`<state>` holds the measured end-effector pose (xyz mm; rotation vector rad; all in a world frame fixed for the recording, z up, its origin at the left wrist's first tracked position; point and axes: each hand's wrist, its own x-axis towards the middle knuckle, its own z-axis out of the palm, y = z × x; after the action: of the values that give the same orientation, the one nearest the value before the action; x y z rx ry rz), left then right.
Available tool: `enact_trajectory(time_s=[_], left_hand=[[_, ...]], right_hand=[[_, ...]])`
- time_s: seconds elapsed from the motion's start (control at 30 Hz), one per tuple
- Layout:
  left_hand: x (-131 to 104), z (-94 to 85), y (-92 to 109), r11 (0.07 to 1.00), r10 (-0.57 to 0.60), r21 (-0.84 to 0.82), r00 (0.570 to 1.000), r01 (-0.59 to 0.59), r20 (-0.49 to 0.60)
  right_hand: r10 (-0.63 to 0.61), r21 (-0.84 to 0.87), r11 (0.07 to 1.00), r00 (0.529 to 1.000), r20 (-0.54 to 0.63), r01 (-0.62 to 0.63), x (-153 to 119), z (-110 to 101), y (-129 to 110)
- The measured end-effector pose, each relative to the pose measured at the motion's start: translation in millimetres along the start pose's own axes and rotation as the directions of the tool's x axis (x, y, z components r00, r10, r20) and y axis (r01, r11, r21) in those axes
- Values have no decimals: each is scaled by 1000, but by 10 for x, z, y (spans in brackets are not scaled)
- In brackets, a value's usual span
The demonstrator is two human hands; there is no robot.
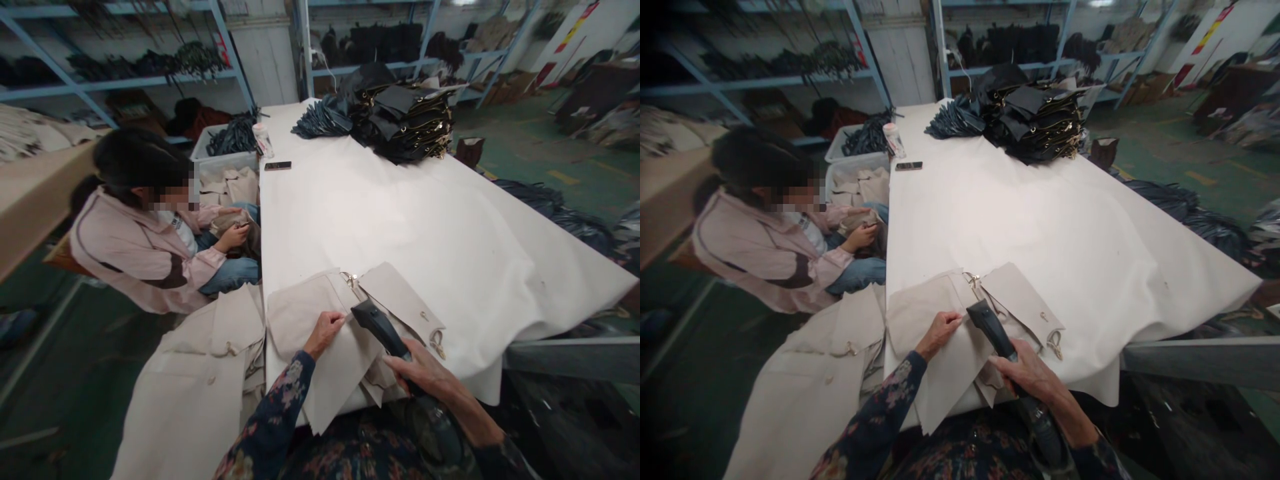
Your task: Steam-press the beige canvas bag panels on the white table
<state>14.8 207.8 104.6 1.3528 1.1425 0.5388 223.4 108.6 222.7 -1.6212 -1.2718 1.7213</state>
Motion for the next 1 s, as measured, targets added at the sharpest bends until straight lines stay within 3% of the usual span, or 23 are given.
enact_trajectory(time_s=[0.13,0.23,0.43,0.57,0.8,1.0], left_hand=[[-59,24,-56,1000,-6,-9,1000,6,12],[-70,35,-92,1000,-6,-17,1000,6,6],[-49,50,-119,1000,4,-21,1000,-3,2],[-48,46,-151,1000,27,14,1000,-27,2],[-84,56,-124,974,122,198,991,-111,-46],[-497,230,-153,890,214,440,962,-119,-172]], right_hand=[[-3,-6,1000,993,-121,2,172,-90,-39],[2,-10,1000,986,-165,-4,114,-180,-70],[52,-41,998,993,-107,-56,-227,-120,-53],[60,-30,998,998,-34,-61,-200,41,41],[10,-37,999,999,-34,-11,144,77,43],[27,-44,998,987,-161,-34,26,-128,59]])
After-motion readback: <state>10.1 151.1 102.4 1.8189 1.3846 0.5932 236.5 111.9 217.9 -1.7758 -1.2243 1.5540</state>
